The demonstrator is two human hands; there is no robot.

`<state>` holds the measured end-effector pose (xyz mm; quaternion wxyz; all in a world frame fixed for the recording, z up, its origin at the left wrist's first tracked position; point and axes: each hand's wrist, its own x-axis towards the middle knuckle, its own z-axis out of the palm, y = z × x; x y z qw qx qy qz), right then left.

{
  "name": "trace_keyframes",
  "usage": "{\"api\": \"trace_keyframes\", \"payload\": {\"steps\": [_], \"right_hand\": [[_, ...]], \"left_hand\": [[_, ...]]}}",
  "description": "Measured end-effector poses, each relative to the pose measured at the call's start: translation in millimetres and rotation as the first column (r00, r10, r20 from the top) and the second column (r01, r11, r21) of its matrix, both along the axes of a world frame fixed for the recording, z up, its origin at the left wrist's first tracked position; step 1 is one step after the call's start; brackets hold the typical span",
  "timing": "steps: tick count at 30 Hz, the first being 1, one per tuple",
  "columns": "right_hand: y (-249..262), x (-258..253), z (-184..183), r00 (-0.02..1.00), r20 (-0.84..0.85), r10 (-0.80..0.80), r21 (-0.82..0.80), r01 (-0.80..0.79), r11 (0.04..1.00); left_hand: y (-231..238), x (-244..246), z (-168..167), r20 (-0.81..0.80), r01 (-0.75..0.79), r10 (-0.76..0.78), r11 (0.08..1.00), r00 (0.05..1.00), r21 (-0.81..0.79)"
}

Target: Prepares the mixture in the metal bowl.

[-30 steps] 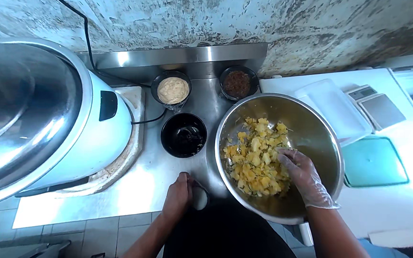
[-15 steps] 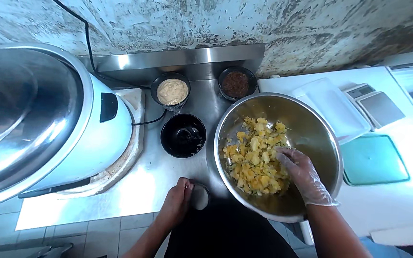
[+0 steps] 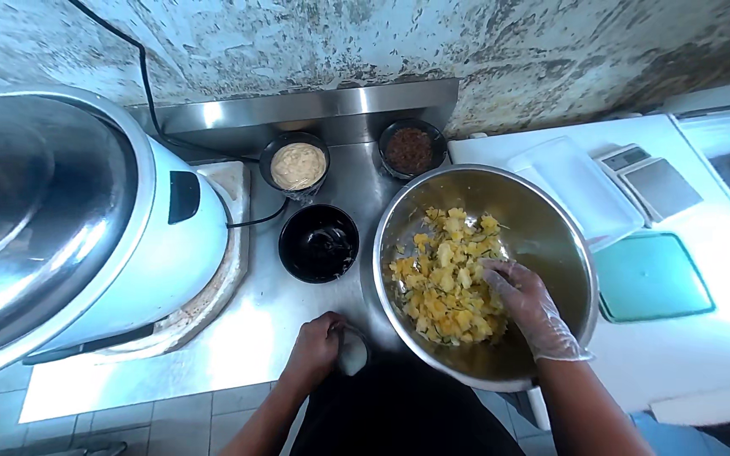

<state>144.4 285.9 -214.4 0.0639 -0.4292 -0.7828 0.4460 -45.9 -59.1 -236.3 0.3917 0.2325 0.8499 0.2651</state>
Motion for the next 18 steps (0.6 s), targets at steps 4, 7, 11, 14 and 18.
{"api": "trace_keyframes", "payload": {"steps": [4, 7, 11, 14, 18], "right_hand": [[1, 1, -2, 1.000, 0.002, 0.008, 0.011, -0.009, 1.000], [0, 0, 0, 1.000, 0.012, 0.003, 0.007, -0.003, 1.000], [0, 0, 0, 1.000, 0.012, 0.010, 0.016, -0.010, 1.000], [0, 0, 1, 1.000, 0.016, 0.010, -0.001, -0.009, 1.000], [-1, 1, 1, 1.000, 0.006, 0.012, 0.005, -0.012, 1.000]], "left_hand": [[-1, 11, 5, -0.022, -0.014, 0.016, 0.997, 1.000, 0.080], [-10, 7, 7, 0.065, 0.061, -0.071, 0.988, 0.995, 0.145], [-30, 17, -8, -0.021, 0.224, -0.229, 0.927, 0.973, 0.300], [-40, 21, -14, -0.062, 0.282, -0.277, 0.901, 0.959, 0.329], [-45, 25, -20, -0.104, 0.265, -0.244, 0.883, 0.964, 0.387]]}}
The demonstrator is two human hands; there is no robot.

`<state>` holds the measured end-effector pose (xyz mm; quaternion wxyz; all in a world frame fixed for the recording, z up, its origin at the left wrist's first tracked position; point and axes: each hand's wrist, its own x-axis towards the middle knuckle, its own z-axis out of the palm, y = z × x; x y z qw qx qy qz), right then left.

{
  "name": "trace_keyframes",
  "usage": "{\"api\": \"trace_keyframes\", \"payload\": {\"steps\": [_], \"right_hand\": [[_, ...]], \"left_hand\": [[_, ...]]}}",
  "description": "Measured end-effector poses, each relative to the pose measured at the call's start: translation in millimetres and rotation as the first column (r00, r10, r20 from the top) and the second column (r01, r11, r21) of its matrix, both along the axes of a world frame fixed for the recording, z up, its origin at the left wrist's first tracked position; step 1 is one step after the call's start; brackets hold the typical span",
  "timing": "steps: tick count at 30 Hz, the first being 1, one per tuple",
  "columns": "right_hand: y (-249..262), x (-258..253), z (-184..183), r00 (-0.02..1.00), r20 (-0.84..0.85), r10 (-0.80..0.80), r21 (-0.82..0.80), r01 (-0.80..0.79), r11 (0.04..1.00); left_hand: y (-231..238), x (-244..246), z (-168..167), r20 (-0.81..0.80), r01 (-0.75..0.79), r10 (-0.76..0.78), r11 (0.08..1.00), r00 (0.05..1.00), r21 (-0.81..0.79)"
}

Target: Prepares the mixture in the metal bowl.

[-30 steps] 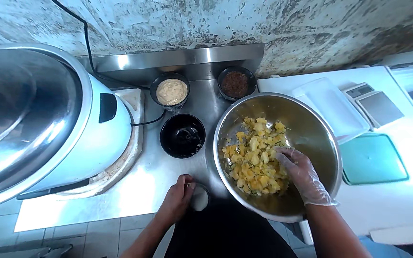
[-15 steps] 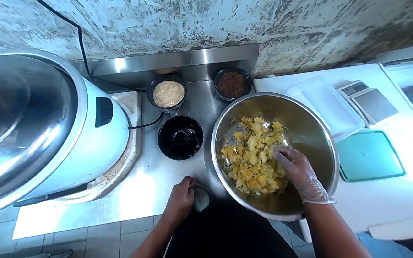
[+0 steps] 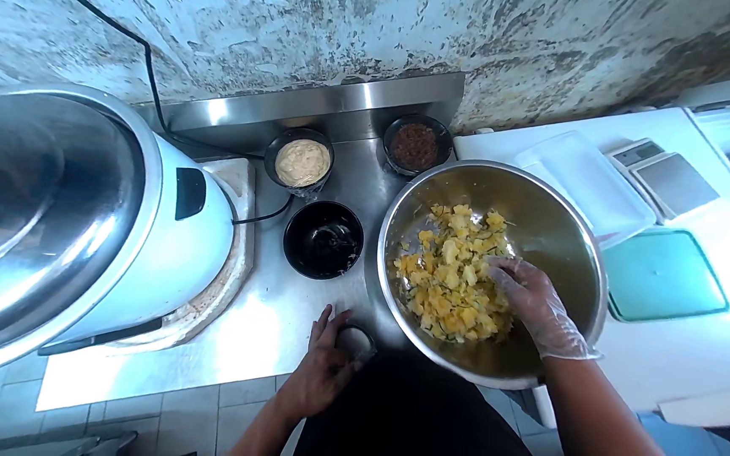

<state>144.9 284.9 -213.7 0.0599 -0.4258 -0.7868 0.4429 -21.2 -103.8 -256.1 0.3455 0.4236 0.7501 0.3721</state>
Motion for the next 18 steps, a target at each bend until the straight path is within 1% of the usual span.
{"api": "trace_keyframes", "payload": {"steps": [2, 4, 6, 7, 9, 12, 15, 18], "right_hand": [[0, 1, -1, 1.000, -0.001, 0.010, 0.006, -0.010, 1.000], [1, 1, -2, 1.000, -0.010, 0.017, 0.009, -0.017, 1.000], [3, 3, -4, 1.000, -0.006, 0.014, -0.001, -0.014, 1.000], [3, 4, -5, 1.000, -0.001, 0.010, -0.001, -0.010, 1.000], [3, 4, -5, 1.000, 0.009, 0.010, 0.007, -0.010, 1.000], [3, 1, -4, 1.000, 0.008, 0.018, 0.001, -0.019, 1.000], [0, 0, 1, 1.000, 0.008, 0.016, 0.004, -0.016, 1.000], [-1, 1, 1, 1.000, 0.019, 0.020, 0.016, -0.020, 1.000]], "left_hand": [[0, 8, -6, -0.042, -0.118, 0.119, 0.992, 0.992, 0.039], [-2, 19, -14, -0.108, -0.252, 0.264, 0.961, 0.959, 0.115], [-5, 24, -18, -0.067, -0.337, 0.355, 0.921, 0.932, 0.195], [-7, 25, -19, -0.040, -0.348, 0.364, 0.912, 0.930, 0.219], [-9, 24, -20, -0.035, -0.306, 0.323, 0.921, 0.946, 0.242], [-9, 20, -17, -0.054, -0.262, 0.276, 0.947, 0.960, 0.186], [-10, 22, -17, 0.007, -0.324, 0.327, 0.933, 0.945, 0.155], [-15, 29, -17, 0.056, -0.435, 0.432, 0.889, 0.900, 0.143]]}}
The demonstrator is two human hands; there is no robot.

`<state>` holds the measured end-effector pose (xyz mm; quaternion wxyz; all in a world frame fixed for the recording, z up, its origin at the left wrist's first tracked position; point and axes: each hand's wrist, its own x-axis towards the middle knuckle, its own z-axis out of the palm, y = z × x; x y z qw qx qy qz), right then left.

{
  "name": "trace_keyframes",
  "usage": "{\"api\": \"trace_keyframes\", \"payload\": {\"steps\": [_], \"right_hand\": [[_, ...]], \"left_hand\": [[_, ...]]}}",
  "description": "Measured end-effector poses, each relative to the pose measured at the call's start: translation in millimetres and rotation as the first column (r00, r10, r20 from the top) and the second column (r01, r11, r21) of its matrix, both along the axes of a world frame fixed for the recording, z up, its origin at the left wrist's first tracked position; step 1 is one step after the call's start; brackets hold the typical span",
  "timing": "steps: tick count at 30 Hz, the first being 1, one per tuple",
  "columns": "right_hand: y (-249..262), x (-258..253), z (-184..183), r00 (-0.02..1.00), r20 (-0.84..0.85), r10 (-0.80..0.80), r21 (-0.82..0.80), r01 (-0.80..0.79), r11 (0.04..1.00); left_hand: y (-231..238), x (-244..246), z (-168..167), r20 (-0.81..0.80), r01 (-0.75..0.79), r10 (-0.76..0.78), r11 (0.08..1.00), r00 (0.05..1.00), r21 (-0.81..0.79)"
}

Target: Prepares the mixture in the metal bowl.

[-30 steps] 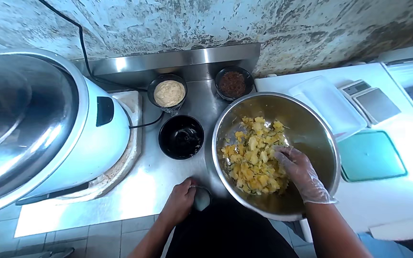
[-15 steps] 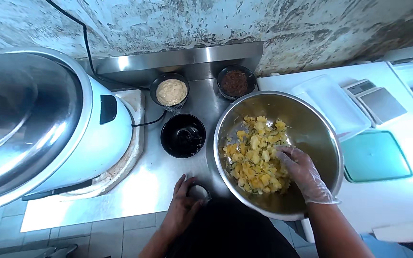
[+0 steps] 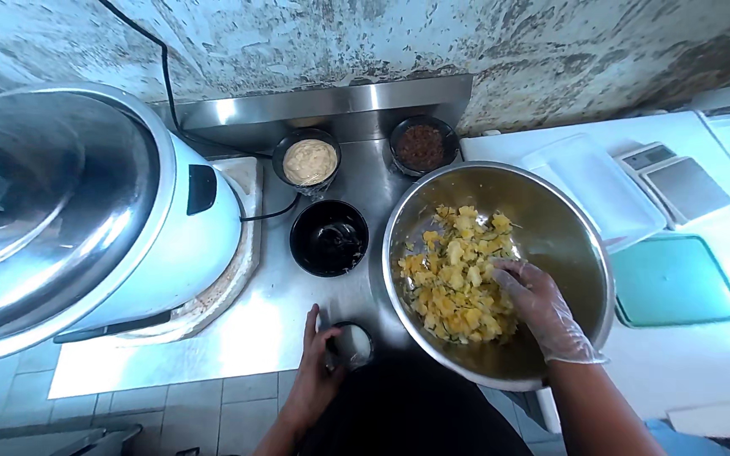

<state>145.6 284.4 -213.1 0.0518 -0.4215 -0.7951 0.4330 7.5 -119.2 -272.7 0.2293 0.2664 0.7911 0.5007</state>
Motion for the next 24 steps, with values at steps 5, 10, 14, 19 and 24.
{"api": "trace_keyframes", "payload": {"steps": [5, 10, 14, 19, 24], "right_hand": [[-2, -1, 3, 1.000, -0.005, -0.006, -0.001, 0.006, 1.000], [1, 0, -4, 1.000, -0.012, -0.010, 0.000, 0.010, 1.000], [0, -2, 0, 1.000, 0.011, -0.012, -0.004, 0.012, 1.000], [-2, -1, 3, 1.000, 0.005, -0.009, -0.010, 0.009, 1.000], [-1, -1, 3, 1.000, 0.005, -0.018, -0.015, 0.018, 1.000]], "left_hand": [[1, 1, 4, -0.203, 0.034, -0.075, 0.980, 0.976, -0.199], [21, -23, 23, -0.240, 0.332, -0.430, 0.873, 0.871, -0.358], [33, -28, 29, -0.139, 0.457, -0.541, 0.801, 0.830, -0.386], [31, -36, 35, -0.085, 0.572, -0.645, 0.724, 0.759, -0.385], [20, -27, 21, -0.203, 0.338, -0.409, 0.888, 0.890, -0.311]]}}
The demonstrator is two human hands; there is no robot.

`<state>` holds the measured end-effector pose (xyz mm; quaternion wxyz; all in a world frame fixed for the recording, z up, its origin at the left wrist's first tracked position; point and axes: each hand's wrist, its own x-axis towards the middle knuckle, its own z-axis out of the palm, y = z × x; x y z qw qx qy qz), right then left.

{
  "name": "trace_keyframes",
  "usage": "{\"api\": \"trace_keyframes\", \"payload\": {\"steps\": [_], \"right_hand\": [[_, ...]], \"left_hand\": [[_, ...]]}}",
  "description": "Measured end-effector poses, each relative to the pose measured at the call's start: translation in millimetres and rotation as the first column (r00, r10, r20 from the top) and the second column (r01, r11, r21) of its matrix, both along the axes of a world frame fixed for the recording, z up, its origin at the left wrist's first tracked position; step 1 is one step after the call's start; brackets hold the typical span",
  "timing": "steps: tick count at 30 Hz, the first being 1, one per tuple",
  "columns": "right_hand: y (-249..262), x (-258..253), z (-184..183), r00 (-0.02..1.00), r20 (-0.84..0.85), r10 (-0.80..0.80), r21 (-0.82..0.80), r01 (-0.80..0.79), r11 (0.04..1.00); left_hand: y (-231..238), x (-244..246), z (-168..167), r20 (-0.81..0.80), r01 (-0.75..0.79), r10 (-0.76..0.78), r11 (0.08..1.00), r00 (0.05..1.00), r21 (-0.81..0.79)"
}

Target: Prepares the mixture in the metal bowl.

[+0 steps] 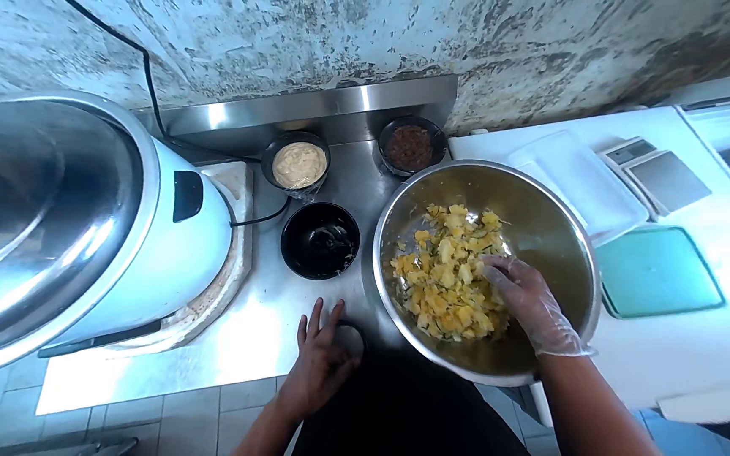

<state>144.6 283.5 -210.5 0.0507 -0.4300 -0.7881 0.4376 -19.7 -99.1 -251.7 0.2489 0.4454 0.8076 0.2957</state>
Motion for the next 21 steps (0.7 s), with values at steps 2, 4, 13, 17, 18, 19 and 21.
{"api": "trace_keyframes", "payload": {"steps": [2, 4, 13, 17, 18, 19, 21], "right_hand": [[-1, 0, 0, 1.000, -0.007, -0.008, -0.007, 0.008, 1.000], [-2, 0, 0, 1.000, 0.002, 0.001, -0.002, -0.001, 1.000], [-3, -2, 2, 0.997, 0.062, 0.039, 0.038, -0.041, 0.998], [-3, -2, 1, 0.997, 0.062, 0.041, 0.037, -0.043, 0.998], [-3, -2, 0, 0.997, 0.063, 0.040, 0.040, -0.043, 0.998], [-3, -1, 0, 0.997, 0.064, 0.041, 0.042, -0.044, 0.998], [-3, 0, 1, 0.997, 0.067, 0.046, 0.045, -0.049, 0.998]], "left_hand": [[-7, 13, -9, 0.000, -0.247, 0.250, 0.959, 0.968, 0.140], [-15, 27, -14, 0.087, -0.462, 0.454, 0.869, 0.887, 0.177], [-19, 32, -9, 0.361, -0.533, 0.700, 0.708, 0.616, -0.463], [-15, 28, -3, 0.450, -0.542, 0.679, 0.734, 0.580, -0.409], [-15, 28, -3, 0.462, -0.552, 0.685, 0.728, 0.564, -0.406], [-16, 29, -3, 0.477, -0.562, 0.689, 0.723, 0.546, -0.401], [-17, 30, -4, 0.539, -0.609, 0.696, 0.702, 0.475, -0.370]]}}
